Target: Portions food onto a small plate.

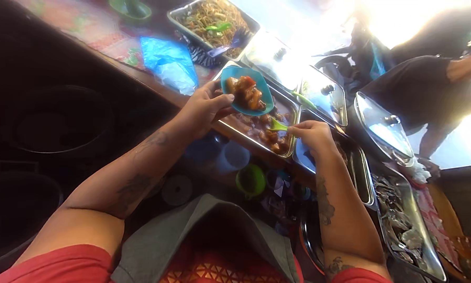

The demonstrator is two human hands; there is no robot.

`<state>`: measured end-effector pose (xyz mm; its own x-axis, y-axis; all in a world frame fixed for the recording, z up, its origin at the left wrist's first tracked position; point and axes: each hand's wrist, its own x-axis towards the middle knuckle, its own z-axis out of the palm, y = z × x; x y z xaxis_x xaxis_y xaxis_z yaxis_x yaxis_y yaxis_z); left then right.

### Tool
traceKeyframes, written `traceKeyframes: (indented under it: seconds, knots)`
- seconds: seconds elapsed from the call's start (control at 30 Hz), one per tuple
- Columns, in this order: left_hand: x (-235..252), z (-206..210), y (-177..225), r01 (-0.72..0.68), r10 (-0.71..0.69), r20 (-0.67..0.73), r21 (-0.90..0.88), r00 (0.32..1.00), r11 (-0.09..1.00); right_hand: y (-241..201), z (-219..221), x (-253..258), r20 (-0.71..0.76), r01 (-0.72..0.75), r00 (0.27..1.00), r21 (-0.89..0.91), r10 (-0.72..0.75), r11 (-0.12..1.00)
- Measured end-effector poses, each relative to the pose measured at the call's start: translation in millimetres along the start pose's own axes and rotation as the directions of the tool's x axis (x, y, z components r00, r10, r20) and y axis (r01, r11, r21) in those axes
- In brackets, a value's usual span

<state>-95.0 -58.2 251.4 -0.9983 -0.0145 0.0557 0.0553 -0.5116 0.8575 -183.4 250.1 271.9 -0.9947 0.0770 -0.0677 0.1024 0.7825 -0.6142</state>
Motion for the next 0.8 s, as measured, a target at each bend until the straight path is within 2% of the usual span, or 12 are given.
traceKeyframes:
  seconds: [0.1,0.23,0.33,0.53,0.6,0.7,0.8]
  knots:
    - [-1.9,-4.0,0.3,0.028,-0.028,-0.026,0.017,0.999,0.999,9.3,-9.4,-2.7,-0.029,-0.07,0.997,0.133,0.074,0.989]
    - [-0.4,-4.6,-4.5,0.055,-0.054,-0.032,0.035,0.998,0.998,8.5,-23.9,-8.3,-0.078,-0.05,0.995,0.206,0.068,0.977]
    - [2.0,-2.7,-10.4,0.068,-0.068,-0.009,0.033,0.998,0.997,1.5,-34.0,-12.1,-0.108,-0.018,0.993,0.232,0.044,0.972]
    - [8.2,9.1,-20.3,0.102,-0.102,0.024,0.027,0.994,0.994,-22.7,-49.3,-27.1,-0.167,0.158,0.98,0.317,-0.109,0.935]
    - [10.0,14.9,-21.7,0.117,-0.118,0.05,0.023,0.992,0.993,-34.7,-49.1,-33.0,-0.196,0.241,0.961,0.257,-0.194,0.936]
    - [11.0,20.0,-22.6,0.13,-0.13,0.079,0.004,0.988,0.991,-52.9,-47.2,-46.5,-0.222,0.366,0.903,-0.049,-0.368,0.929]
    - [11.3,18.6,-24.4,0.135,-0.131,0.111,-0.032,0.985,0.99,-61.1,-42.0,-57.6,-0.272,0.449,0.805,-0.298,-0.526,0.842]
